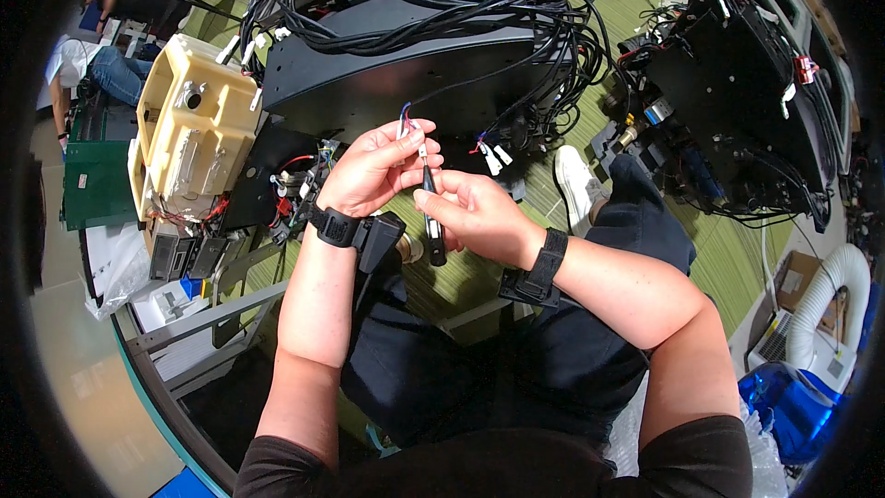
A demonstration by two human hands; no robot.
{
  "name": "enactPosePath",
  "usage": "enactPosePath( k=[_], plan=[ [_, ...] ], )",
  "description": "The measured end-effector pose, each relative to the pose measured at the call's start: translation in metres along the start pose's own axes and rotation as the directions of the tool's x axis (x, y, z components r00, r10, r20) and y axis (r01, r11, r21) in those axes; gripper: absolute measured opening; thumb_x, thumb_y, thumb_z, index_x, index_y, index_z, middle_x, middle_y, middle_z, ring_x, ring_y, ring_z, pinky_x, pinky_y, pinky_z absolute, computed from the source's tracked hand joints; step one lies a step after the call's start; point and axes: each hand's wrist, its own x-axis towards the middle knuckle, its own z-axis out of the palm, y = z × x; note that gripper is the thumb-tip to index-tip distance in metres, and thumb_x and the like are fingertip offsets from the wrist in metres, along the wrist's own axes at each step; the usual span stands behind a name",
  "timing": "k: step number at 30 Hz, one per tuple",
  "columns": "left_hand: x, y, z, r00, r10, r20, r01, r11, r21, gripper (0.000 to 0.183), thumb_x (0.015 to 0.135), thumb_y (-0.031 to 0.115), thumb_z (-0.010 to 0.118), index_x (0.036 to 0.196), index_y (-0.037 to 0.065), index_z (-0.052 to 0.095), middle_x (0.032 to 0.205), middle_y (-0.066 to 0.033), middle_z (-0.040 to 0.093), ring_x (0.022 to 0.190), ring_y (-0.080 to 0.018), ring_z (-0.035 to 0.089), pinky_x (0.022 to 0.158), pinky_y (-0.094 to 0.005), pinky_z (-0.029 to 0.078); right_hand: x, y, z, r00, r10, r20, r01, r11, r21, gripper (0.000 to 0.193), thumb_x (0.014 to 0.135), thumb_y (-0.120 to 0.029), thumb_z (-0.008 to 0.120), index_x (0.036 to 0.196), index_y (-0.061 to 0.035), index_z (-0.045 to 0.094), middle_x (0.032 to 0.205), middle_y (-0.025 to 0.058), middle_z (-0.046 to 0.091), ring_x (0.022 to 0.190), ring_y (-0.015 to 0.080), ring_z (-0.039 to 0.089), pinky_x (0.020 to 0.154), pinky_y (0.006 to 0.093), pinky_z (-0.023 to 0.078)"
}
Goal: Connecting and securing electrical wires to an electronic chassis using a screwdriver.
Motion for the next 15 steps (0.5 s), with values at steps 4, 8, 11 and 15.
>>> enactPosePath(
  k=[4, 8, 11, 15],
  plan=[
    [0.004, -0.003, -0.002, 0.997, 0.015, -0.07, -0.013, 1.0, 0.024, 0.029, 0.092, 0.016, 0.056, 0.116, 0.0, 0.051, 0.098, -0.0114, 0.064, 0.09, -0.0187, 0.065, 0.077, -0.0286, 0.055, 0.001, 0.002, 0.001, 0.999, 0.024, -0.022, -0.025, 0.998, -0.061, 0.02, 0.094, -0.026, 0.053, 0.091, -0.0058, 0.055, 0.061, -0.0057, 0.05, 0.051, 0.0026, 0.048, 0.046, 0.0193, 0.039],
    [0.004, -0.001, 0.001, 0.994, 0.013, -0.105, -0.015, 1.0, -0.025, 0.035, 0.095, 0.019, 0.05, 0.121, -0.004, 0.048, 0.111, -0.0194, 0.06, 0.101, -0.0265, 0.062, 0.084, -0.0337, 0.054, -0.002, 0.007, 0.004, 0.992, 0.104, 0.07, -0.099, 0.992, -0.073, 0.022, 0.094, -0.026, 0.053, 0.082, -0.0074, 0.05, 0.061, -0.005, 0.051, 0.051, 0.0025, 0.048, 0.046, 0.0188, 0.038],
    [0.005, 0.002, -0.001, 0.998, -0.036, -0.049, 0.03, 0.993, -0.116, 0.037, 0.097, 0.022, 0.046, 0.12, -0.007, 0.047, 0.115, -0.0222, 0.058, 0.105, -0.0306, 0.061, 0.087, -0.0366, 0.053, -0.002, 0.008, 0.005, 0.989, 0.116, 0.089, -0.109, 0.991, -0.081, 0.023, 0.093, -0.027, 0.053, 0.08, -0.0081, 0.049, 0.06, -0.005, 0.05, 0.05, 0.0023, 0.047, 0.046, 0.0183, 0.037],
    [0.005, 0.0, 0.0, 0.997, -0.062, -0.052, 0.063, 0.998, 0.023, 0.038, 0.098, 0.022, 0.044, 0.121, -0.007, 0.046, 0.114, -0.023, 0.058, 0.106, -0.0326, 0.06, 0.088, -0.0383, 0.052, 0.001, 0.011, 0.0, 0.994, 0.099, 0.047, -0.092, 0.987, -0.13, 0.023, 0.093, -0.026, 0.052, 0.08, -0.0078, 0.049, 0.06, -0.0056, 0.049, 0.051, 0.0025, 0.047, 0.047, 0.0184, 0.038]
  ],
)
